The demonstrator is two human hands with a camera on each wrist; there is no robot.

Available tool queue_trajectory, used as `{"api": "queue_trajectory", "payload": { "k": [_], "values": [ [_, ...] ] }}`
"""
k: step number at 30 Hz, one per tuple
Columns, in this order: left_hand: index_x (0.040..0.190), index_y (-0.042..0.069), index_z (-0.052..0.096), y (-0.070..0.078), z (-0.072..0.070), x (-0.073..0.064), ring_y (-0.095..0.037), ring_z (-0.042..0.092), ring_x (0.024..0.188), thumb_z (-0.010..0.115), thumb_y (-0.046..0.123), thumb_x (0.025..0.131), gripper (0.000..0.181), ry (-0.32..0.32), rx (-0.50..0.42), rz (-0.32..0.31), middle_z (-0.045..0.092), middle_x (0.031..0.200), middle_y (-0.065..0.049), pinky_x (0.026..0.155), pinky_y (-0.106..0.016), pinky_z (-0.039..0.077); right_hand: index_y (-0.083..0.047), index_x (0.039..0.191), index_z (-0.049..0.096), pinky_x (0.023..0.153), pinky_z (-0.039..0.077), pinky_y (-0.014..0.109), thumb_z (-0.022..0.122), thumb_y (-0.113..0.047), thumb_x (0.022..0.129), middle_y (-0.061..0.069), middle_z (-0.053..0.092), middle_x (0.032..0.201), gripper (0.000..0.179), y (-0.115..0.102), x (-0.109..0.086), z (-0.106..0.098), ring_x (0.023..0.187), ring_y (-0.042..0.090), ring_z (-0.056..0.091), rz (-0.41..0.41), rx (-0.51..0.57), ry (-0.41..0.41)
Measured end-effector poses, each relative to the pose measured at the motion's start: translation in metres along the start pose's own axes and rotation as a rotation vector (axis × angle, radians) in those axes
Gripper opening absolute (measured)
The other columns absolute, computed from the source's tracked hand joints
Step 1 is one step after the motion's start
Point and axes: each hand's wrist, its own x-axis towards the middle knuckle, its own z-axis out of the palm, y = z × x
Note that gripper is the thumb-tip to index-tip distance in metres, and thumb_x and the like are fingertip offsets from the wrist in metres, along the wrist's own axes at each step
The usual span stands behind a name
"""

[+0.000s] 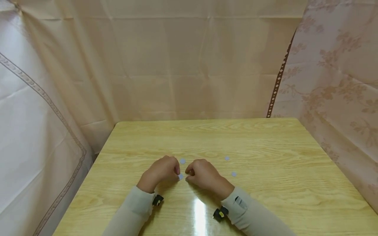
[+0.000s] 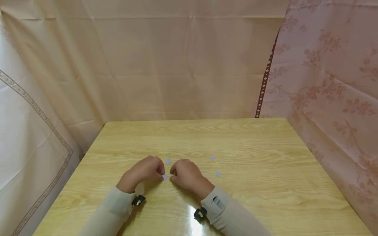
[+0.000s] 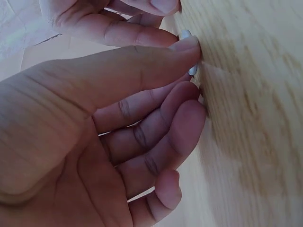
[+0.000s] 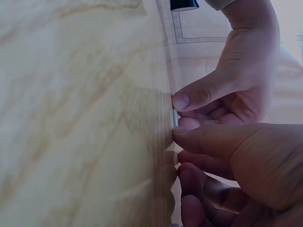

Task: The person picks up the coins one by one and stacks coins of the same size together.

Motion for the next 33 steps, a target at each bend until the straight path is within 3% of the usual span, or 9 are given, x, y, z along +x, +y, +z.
{"api": "queue_trajectory", "payload": {
  "k": [5,19,26,33],
  "values": [
    [0.081,0.013,0.075,-0.0007,0.0014,0.0002,-0.013,0.061,0.076,0.081,0.002,0.083,0.013,-0.028,-0.054,0.013,0.07,0.083,0.005,0.073,-0.035,0.055,-0.012,0.102,0.082,0.064,0.049,0.021,0.083,-0.024,0.089,-0.008,0.07,0.085,0.018,0.0005,0.0004,0.0027,0.07,0.003,0.056,0.009,0.021,0.004],
    [0.079,0.011,0.076,-0.0002,0.0028,0.0027,-0.015,0.058,0.073,0.076,-0.005,0.078,0.016,-0.052,-0.151,-0.001,0.069,0.083,0.004,0.067,-0.031,0.052,-0.015,0.098,0.084,0.063,0.049,0.02,0.082,-0.021,0.089,-0.008,0.075,0.087,0.011,-0.0039,-0.0006,0.001,0.07,0.0,0.057,0.021,0.035,0.028],
    [0.076,0.011,0.075,-0.0012,0.0025,0.0033,-0.014,0.058,0.07,0.079,0.0,0.078,0.012,-0.074,-0.191,0.007,0.069,0.079,0.004,0.065,-0.03,0.051,-0.015,0.1,0.083,0.065,0.05,0.021,0.082,-0.022,0.089,-0.005,0.076,0.091,0.013,-0.0037,-0.0002,0.0019,0.073,0.001,0.06,0.032,0.035,0.019],
    [0.081,0.011,0.075,-0.0027,0.0047,0.0044,-0.014,0.057,0.071,0.081,0.0,0.076,0.014,-0.05,-0.183,-0.015,0.068,0.084,0.003,0.067,-0.03,0.052,-0.014,0.1,0.083,0.066,0.051,0.021,0.082,-0.02,0.089,-0.005,0.076,0.091,0.013,-0.0031,0.0009,0.0028,0.073,0.0,0.06,0.026,0.033,0.025]
  ]
}}
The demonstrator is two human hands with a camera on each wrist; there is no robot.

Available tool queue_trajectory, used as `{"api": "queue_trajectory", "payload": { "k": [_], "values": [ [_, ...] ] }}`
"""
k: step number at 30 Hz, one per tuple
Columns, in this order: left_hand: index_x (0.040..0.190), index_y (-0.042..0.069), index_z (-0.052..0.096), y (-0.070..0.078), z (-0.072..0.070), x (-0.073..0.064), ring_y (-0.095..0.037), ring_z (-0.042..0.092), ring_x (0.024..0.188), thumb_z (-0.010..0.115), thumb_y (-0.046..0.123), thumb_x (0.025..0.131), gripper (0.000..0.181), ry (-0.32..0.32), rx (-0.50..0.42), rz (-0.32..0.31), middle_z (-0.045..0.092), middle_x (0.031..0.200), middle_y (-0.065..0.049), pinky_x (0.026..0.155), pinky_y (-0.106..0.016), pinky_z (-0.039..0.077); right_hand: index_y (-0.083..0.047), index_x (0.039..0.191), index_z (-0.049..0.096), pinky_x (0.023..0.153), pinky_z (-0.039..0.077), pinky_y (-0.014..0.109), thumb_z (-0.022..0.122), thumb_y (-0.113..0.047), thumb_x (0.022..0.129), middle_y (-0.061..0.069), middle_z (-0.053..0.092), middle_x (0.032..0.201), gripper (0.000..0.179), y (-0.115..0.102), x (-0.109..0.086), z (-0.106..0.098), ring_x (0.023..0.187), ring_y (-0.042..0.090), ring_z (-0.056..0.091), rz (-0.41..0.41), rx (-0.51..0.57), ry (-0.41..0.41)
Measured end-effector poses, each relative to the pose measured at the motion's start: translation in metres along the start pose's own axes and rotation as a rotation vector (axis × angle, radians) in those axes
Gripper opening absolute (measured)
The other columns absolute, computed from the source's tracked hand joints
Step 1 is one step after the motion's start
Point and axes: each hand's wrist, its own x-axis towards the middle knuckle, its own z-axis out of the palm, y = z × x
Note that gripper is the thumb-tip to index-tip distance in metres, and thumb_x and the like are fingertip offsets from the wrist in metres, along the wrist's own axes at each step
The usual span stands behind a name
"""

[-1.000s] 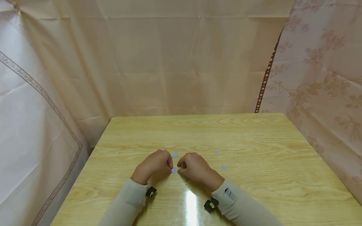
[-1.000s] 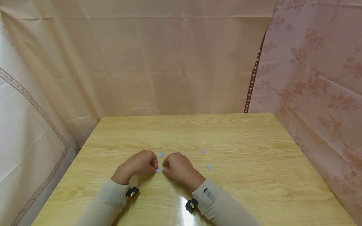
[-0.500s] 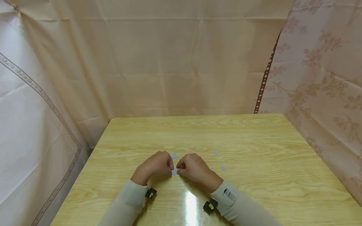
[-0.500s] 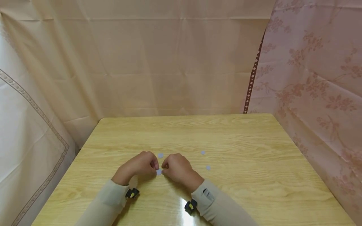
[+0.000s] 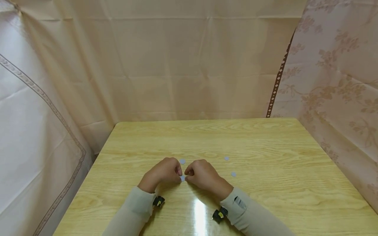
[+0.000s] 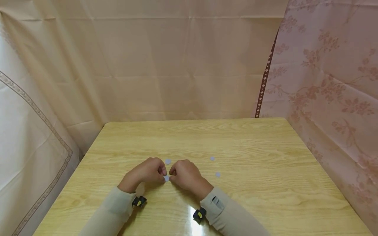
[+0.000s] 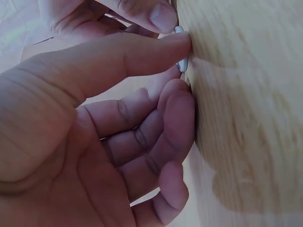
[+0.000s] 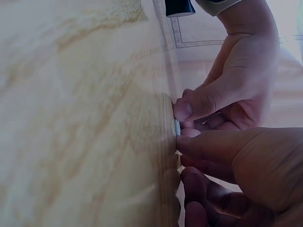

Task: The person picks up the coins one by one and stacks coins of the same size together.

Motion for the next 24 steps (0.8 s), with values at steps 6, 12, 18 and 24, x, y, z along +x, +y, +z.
{"api": "queue_trajectory", "payload": {
  "k": [6,12,18,24],
  "values": [
    [0.078,0.013,0.074,-0.0009,0.0006,0.0012,-0.014,0.058,0.072,0.081,0.001,0.077,0.015,-0.005,-0.004,-0.001,0.068,0.082,0.004,0.067,-0.03,0.052,-0.014,0.099,0.083,0.067,0.051,0.021,0.081,-0.019,0.089,-0.004,0.077,0.093,0.012,-0.0001,-0.0003,-0.0007,0.075,0.001,0.062,-0.01,-0.002,0.004],
    [0.076,0.015,0.072,0.0001,-0.0004,0.0012,-0.014,0.059,0.071,0.083,0.002,0.077,0.017,0.018,-0.005,-0.004,0.067,0.078,0.005,0.066,-0.03,0.052,-0.015,0.097,0.084,0.068,0.052,0.021,0.081,-0.021,0.089,-0.005,0.078,0.093,0.01,0.0015,0.0,-0.0007,0.077,0.001,0.064,-0.01,0.022,0.003],
    [0.076,0.013,0.071,-0.001,-0.0008,0.0019,-0.014,0.061,0.071,0.085,0.001,0.078,0.018,0.047,-0.042,0.0,0.068,0.076,0.004,0.066,-0.03,0.052,-0.017,0.094,0.084,0.069,0.053,0.02,0.079,-0.019,0.091,-0.009,0.078,0.091,0.007,0.0046,0.0008,0.002,0.079,0.0,0.066,-0.023,0.069,-0.004],
    [0.074,0.014,0.071,-0.0034,-0.002,0.003,-0.013,0.062,0.069,0.087,0.004,0.078,0.019,0.072,-0.056,0.004,0.068,0.074,0.005,0.066,-0.029,0.053,-0.019,0.091,0.084,0.069,0.054,0.022,0.075,-0.022,0.094,-0.009,0.078,0.09,0.01,0.0038,0.0005,0.0006,0.08,0.002,0.067,-0.007,0.074,-0.002]
  ]
}}
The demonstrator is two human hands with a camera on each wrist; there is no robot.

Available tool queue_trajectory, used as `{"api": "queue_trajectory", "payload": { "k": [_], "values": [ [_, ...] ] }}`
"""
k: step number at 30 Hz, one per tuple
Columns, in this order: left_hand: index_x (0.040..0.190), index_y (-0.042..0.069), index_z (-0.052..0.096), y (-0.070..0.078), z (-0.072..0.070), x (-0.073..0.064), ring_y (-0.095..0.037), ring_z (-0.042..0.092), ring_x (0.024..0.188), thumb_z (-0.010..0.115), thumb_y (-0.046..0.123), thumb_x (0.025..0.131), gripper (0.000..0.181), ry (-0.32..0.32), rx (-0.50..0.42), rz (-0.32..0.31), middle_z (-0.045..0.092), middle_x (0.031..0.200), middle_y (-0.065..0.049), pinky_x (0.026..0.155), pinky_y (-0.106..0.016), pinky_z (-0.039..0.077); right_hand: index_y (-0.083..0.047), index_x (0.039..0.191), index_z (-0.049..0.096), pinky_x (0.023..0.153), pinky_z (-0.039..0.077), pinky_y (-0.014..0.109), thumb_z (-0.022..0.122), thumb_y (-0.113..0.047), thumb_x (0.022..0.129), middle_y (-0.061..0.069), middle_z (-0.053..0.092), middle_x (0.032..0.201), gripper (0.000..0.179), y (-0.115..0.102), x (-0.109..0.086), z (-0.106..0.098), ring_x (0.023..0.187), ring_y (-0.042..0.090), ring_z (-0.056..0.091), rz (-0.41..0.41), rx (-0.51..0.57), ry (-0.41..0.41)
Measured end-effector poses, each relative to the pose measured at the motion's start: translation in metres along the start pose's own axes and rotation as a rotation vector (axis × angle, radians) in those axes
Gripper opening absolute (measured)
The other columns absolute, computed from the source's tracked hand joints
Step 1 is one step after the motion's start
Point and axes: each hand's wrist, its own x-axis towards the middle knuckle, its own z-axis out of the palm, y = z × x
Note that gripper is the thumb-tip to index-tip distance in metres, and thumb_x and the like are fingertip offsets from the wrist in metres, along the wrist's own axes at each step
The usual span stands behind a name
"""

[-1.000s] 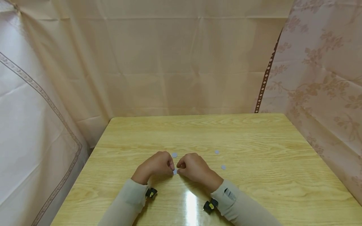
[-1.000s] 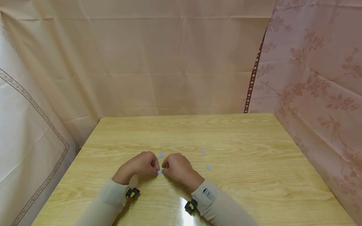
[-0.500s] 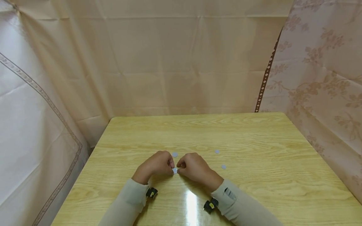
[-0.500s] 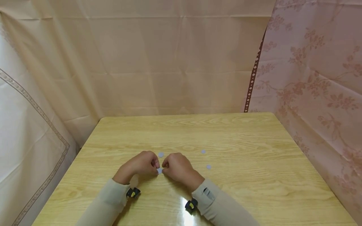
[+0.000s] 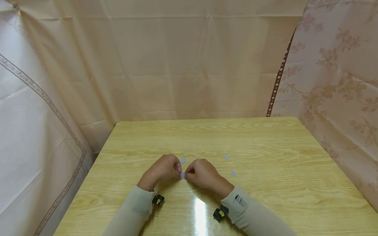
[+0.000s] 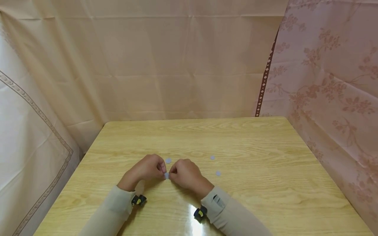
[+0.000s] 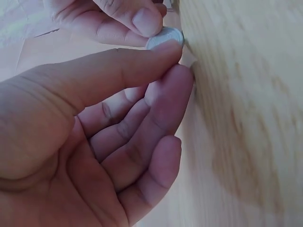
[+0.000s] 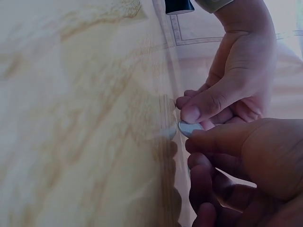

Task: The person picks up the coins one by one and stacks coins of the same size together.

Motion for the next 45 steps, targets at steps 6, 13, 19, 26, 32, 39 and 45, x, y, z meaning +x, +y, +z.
{"api": "queue_trajectory", "payload": {
  "k": [6,13,19,26,32,39,45],
  "values": [
    [0.074,0.014,0.075,0.001,-0.003,0.003,-0.012,0.061,0.071,0.086,0.008,0.081,0.015,0.01,-0.01,0.006,0.07,0.074,0.006,0.067,-0.029,0.053,-0.019,0.089,0.082,0.068,0.053,0.026,0.073,-0.023,0.096,-0.01,0.076,0.087,0.013,-0.001,-0.001,-0.005,0.074,0.004,0.062,0.031,0.027,0.001],
    [0.075,0.013,0.078,0.002,-0.001,0.004,-0.011,0.058,0.066,0.083,0.009,0.086,0.013,0.007,-0.015,0.02,0.071,0.072,0.006,0.063,-0.028,0.049,-0.018,0.09,0.081,0.066,0.052,0.026,0.069,-0.019,0.098,-0.009,0.074,0.089,0.014,0.002,-0.005,-0.01,0.073,0.006,0.06,0.043,0.077,0.002],
    [0.076,0.01,0.078,0.007,0.0,0.002,-0.011,0.052,0.059,0.076,0.011,0.093,0.017,0.002,-0.033,0.022,0.071,0.069,0.001,0.056,-0.026,0.044,-0.017,0.09,0.081,0.06,0.05,0.025,0.067,-0.018,0.098,-0.01,0.073,0.086,0.016,0.005,-0.009,-0.015,0.066,0.006,0.058,0.06,0.102,0.02],
    [0.077,0.01,0.078,0.018,0.005,0.003,-0.01,0.05,0.054,0.073,0.013,0.095,0.019,0.012,-0.034,0.017,0.069,0.065,-0.002,0.051,-0.025,0.04,-0.016,0.093,0.08,0.05,0.048,0.025,0.067,-0.02,0.101,-0.009,0.07,0.078,0.015,0.01,-0.015,-0.023,0.055,0.006,0.058,0.082,0.142,0.011],
    [0.081,0.01,0.079,0.027,0.009,0.003,-0.01,0.054,0.055,0.072,0.014,0.096,0.017,0.011,-0.011,0.017,0.072,0.068,-0.003,0.051,-0.026,0.042,-0.015,0.095,0.079,0.049,0.05,0.027,0.066,-0.019,0.102,-0.004,0.072,0.082,0.015,0.014,-0.021,-0.029,0.057,0.009,0.061,0.089,0.18,0.0],
    [0.08,0.011,0.08,0.033,0.012,0.001,-0.009,0.054,0.055,0.071,0.011,0.093,0.016,-0.022,-0.017,0.027,0.073,0.069,-0.003,0.051,-0.025,0.041,-0.014,0.095,0.078,0.051,0.048,0.026,0.065,-0.018,0.102,0.0,0.073,0.083,0.015,0.011,-0.03,-0.036,0.059,0.01,0.06,0.127,0.218,-0.047],
    [0.077,0.011,0.079,0.037,0.013,0.001,-0.01,0.052,0.052,0.07,0.011,0.095,0.02,-0.05,-0.035,0.034,0.072,0.067,-0.005,0.05,-0.025,0.041,-0.01,0.094,0.077,0.051,0.049,0.028,0.065,-0.016,0.102,0.005,0.072,0.079,0.016,0.012,-0.033,-0.037,0.057,0.011,0.059,0.145,0.277,-0.063]
  ]
}}
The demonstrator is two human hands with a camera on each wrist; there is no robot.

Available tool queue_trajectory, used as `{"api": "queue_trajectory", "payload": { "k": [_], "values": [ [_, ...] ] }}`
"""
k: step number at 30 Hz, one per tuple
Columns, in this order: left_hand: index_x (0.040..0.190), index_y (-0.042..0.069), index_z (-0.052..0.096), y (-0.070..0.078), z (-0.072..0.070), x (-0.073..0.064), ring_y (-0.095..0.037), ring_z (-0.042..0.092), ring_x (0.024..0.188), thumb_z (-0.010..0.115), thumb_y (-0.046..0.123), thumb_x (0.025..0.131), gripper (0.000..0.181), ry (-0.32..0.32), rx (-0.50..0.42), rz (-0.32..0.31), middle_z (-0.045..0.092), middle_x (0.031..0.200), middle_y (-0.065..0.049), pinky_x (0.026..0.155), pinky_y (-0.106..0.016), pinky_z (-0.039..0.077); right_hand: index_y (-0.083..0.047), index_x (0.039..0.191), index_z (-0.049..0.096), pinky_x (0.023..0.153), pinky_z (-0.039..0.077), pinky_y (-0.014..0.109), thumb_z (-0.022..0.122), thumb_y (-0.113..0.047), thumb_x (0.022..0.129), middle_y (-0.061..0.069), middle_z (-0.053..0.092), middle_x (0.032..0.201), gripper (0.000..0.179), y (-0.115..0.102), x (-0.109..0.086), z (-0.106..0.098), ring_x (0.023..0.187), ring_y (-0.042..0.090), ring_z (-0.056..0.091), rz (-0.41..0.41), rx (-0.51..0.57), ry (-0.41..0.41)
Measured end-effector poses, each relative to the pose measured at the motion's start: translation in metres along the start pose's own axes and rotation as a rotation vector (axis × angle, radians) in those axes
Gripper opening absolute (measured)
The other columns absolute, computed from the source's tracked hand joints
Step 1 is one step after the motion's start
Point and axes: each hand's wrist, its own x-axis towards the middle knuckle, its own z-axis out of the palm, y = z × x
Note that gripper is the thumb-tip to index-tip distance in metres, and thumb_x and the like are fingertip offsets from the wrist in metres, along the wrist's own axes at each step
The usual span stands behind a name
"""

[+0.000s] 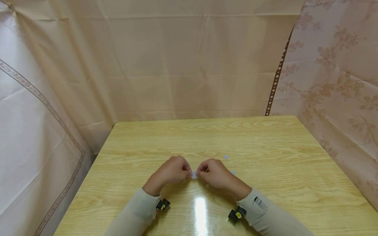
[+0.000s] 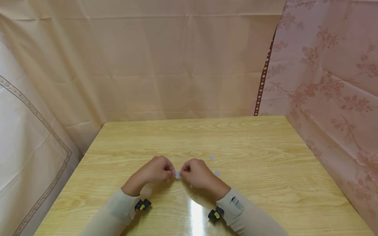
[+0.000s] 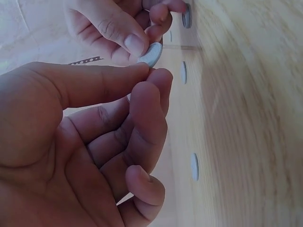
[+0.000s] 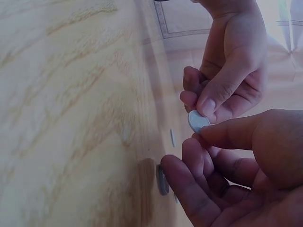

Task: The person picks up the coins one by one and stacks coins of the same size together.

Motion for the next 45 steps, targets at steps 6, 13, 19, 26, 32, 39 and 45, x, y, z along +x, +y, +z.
{"api": "queue_trajectory", "payload": {
  "k": [6,13,19,26,32,39,45],
  "values": [
    [0.078,0.011,0.08,0.001,0.003,0.004,-0.008,0.048,0.05,0.07,0.013,0.096,0.02,-0.012,-0.012,-0.008,0.073,0.067,-0.005,0.048,-0.024,0.038,-0.015,0.093,0.078,0.056,0.052,0.029,0.066,-0.018,0.101,-0.002,0.072,0.082,0.015,0.008,0.001,-0.003,0.06,0.01,0.06,0.005,-0.021,0.017],
    [0.077,0.012,0.079,0.003,0.006,0.008,-0.009,0.048,0.052,0.07,0.015,0.095,0.02,-0.01,0.014,0.018,0.074,0.069,-0.003,0.052,-0.025,0.039,-0.015,0.092,0.077,0.056,0.051,0.028,0.066,-0.017,0.101,-0.003,0.071,0.081,0.014,0.011,-0.002,-0.007,0.061,0.01,0.06,-0.017,-0.044,0.029],
    [0.077,0.013,0.08,0.003,0.009,0.009,-0.01,0.051,0.056,0.073,0.013,0.091,0.015,-0.021,0.017,0.005,0.074,0.071,0.001,0.055,-0.026,0.042,-0.015,0.09,0.077,0.049,0.043,0.022,0.066,-0.018,0.101,-0.004,0.068,0.072,0.015,0.011,-0.007,-0.005,0.052,0.005,0.05,-0.008,-0.055,0.016],
    [0.077,0.014,0.08,0.001,0.013,0.008,-0.011,0.053,0.055,0.075,0.012,0.092,0.016,-0.059,-0.017,-0.009,0.073,0.069,-0.002,0.052,-0.026,0.043,-0.012,0.089,0.078,0.045,0.033,0.017,0.067,-0.015,0.099,-0.002,0.068,0.068,0.015,0.011,-0.011,-0.004,0.048,0.005,0.041,0.003,-0.022,-0.028],
    [0.076,0.013,0.079,0.0,0.016,0.01,-0.009,0.056,0.056,0.075,0.011,0.092,0.016,-0.095,-0.038,0.005,0.074,0.07,-0.001,0.054,-0.025,0.047,-0.014,0.087,0.079,0.045,0.038,0.018,0.069,-0.017,0.098,0.0,0.07,0.069,0.015,0.015,-0.011,-0.003,0.049,0.005,0.047,0.017,-0.033,-0.048],
    [0.074,0.012,0.078,-0.004,0.02,0.013,-0.008,0.054,0.055,0.076,0.01,0.093,0.019,-0.119,-0.056,-0.003,0.073,0.069,-0.002,0.053,-0.023,0.044,-0.016,0.083,0.079,0.048,0.044,0.022,0.072,-0.017,0.095,-0.006,0.07,0.068,0.015,0.019,-0.012,0.001,0.053,0.005,0.053,-0.002,-0.072,-0.018],
    [0.074,0.013,0.078,-0.006,0.021,0.012,-0.009,0.055,0.056,0.076,0.012,0.093,0.02,-0.112,-0.062,-0.034,0.074,0.07,-0.001,0.054,-0.025,0.045,-0.019,0.079,0.079,0.049,0.043,0.022,0.074,-0.018,0.093,-0.012,0.068,0.066,0.015,0.022,-0.011,0.004,0.053,0.005,0.053,-0.019,-0.117,0.016]
  ]
}}
